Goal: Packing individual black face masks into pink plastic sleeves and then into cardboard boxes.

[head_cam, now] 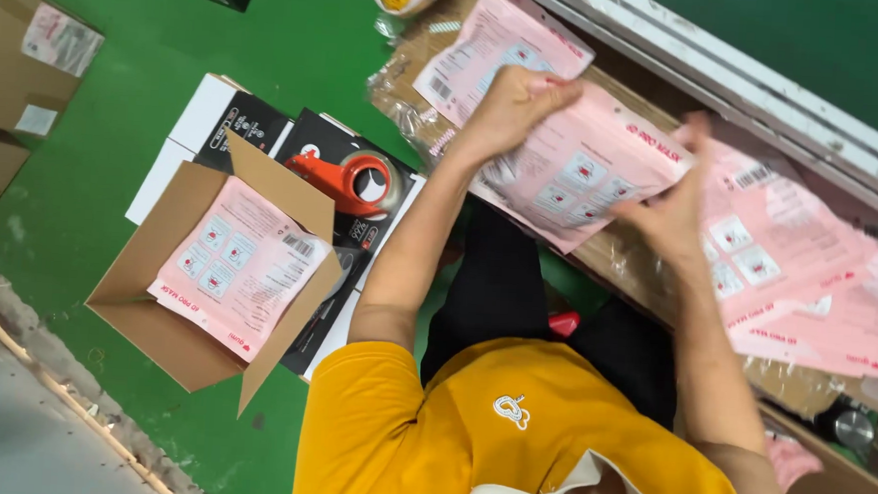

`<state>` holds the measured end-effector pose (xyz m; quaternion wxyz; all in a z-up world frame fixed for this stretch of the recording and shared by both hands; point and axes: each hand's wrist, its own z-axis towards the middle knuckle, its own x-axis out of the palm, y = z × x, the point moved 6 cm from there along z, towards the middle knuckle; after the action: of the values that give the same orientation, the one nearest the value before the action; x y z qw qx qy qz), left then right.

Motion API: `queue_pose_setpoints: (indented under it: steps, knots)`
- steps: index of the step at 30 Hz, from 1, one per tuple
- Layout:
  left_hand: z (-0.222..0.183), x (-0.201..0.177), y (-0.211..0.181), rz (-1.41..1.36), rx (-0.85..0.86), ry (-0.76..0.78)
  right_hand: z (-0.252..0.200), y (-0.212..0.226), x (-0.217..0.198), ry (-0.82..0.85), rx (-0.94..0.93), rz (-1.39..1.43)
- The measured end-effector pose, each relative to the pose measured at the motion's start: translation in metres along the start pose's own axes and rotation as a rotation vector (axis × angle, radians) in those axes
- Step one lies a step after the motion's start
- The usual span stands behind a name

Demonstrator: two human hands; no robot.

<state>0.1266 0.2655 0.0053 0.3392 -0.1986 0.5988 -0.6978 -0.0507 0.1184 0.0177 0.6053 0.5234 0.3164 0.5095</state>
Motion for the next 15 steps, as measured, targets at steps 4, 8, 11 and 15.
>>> queue_pose_setpoints:
  steps: [4, 8, 11, 15]
  knots:
    - [0.033, -0.068, 0.057, 0.268, -0.124, -0.075, 0.032, -0.118, 0.029, -0.088, 0.237, 0.072]
    - [0.06, -0.151, 0.136, 0.608, -0.112, -0.457, 0.068, -0.172, 0.045, -0.29, 0.337, 0.282]
    - [0.06, -0.148, 0.199, 0.635, -0.258, -0.459, 0.089, -0.201, 0.04, -0.349, 0.276, 0.258]
    - [0.015, -0.117, 0.121, 0.408, -0.396, -0.306, 0.093, -0.196, 0.034, -0.299, 0.087, -0.109]
